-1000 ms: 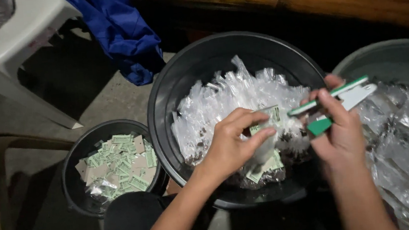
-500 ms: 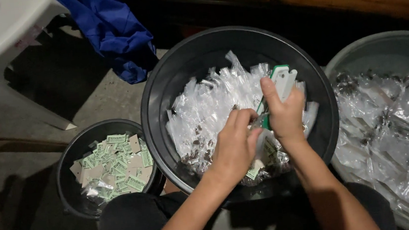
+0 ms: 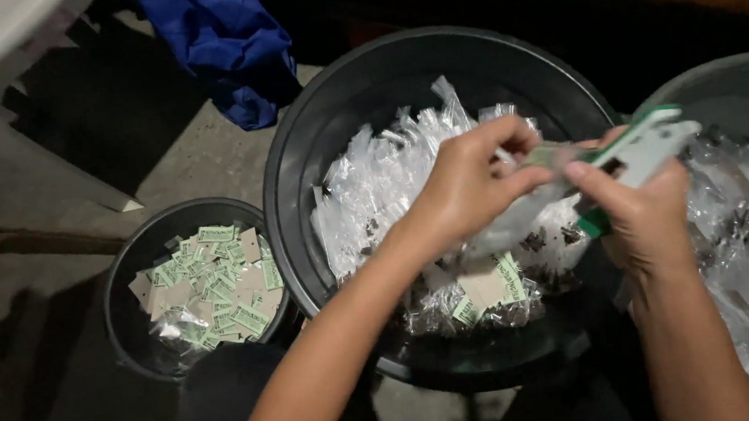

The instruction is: Stapling paper labels onto small plastic bags containing small items and sorting them into buckets.

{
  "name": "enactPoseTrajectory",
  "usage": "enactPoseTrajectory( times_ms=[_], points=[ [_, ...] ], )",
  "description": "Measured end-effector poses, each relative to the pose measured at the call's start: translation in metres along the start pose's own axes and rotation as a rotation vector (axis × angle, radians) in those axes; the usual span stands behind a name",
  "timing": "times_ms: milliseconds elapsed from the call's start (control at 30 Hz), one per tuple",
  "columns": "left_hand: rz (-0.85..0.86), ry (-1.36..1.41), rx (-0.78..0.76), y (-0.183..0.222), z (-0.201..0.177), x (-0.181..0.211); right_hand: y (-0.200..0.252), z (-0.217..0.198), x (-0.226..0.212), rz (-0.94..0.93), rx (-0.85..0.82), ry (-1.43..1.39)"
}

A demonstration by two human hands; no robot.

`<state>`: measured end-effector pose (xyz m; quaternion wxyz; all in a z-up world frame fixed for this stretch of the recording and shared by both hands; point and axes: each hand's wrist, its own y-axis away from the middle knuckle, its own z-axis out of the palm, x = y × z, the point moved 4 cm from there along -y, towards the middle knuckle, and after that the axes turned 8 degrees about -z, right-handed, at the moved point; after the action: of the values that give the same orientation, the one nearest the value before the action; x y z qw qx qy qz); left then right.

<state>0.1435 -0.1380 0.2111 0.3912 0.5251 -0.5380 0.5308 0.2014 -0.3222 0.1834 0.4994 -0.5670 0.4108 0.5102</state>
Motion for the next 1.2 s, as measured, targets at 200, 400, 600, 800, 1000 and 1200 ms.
enactPoseTrajectory(
  times_ms=[200, 400, 600, 800, 1000, 1200],
  points=[
    [-0.124, -0.158, 0.261, -0.051, -0.03, -0.129, -0.01, -0.045, 0.015, -0.031, 0.229, 0.265],
    [-0.863, -0.853, 0.009, -0.005, -0.024, -0.227, -0.008, -0.059, 0.021, -0.087, 0.304, 0.227],
    [-0.575, -0.924, 0.171, -0.004, -0.032, -0.309, -0.003, -0.046, 0.014, -0.036, 0.242, 0.271],
    [-0.598, -0.623, 0.16, -0.006, -0.067, -0.238, -0.004, -0.043, 0.029, -0.035, 0.223, 0.381],
    [-0.874, -0.333, 0.094, 0.014, -0.077, -0.211, 0.008, -0.033, 0.022, -0.035, 0.163, 0.302],
    [-0.832, -0.501, 0.232, -0.011, -0.076, -0.238, 0.002, -0.044, 0.022, -0.017, 0.226, 0.285]
  ],
)
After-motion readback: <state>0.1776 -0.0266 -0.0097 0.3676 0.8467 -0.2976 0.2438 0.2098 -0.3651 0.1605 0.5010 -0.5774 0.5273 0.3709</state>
